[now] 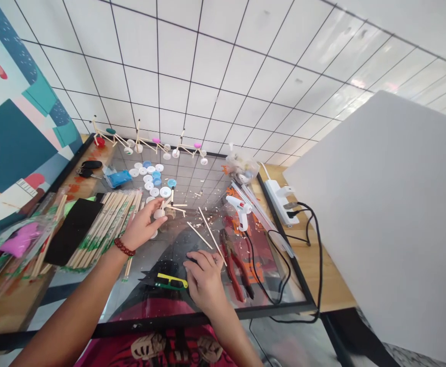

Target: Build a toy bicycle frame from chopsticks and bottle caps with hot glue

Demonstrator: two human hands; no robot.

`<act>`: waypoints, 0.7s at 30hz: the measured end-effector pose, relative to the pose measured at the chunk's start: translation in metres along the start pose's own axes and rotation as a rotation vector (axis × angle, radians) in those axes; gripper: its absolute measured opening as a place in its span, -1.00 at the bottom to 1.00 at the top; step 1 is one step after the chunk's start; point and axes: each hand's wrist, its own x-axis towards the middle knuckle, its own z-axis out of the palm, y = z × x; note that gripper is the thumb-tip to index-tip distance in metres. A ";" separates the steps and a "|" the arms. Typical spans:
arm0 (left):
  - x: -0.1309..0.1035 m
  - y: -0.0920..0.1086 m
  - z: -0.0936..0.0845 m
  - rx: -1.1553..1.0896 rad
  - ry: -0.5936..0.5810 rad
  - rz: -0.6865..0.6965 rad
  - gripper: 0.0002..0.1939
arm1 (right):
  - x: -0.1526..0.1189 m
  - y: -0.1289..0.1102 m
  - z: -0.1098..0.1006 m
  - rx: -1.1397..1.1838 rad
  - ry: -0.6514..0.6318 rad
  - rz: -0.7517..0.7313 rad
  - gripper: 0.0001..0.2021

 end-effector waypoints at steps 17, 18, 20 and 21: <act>0.000 0.014 0.001 0.080 -0.058 0.020 -0.27 | 0.000 -0.001 -0.002 0.013 -0.010 0.009 -0.80; 0.001 0.012 0.002 0.075 -0.058 0.029 -0.26 | 0.000 -0.001 -0.002 0.015 -0.010 0.009 -0.80; 0.002 0.007 0.005 0.050 -0.051 0.043 -0.27 | 0.000 -0.001 -0.002 0.019 -0.007 0.008 -0.80; 0.002 0.005 0.006 0.033 -0.041 0.046 -0.30 | 0.000 -0.001 -0.002 0.019 -0.005 0.007 -0.79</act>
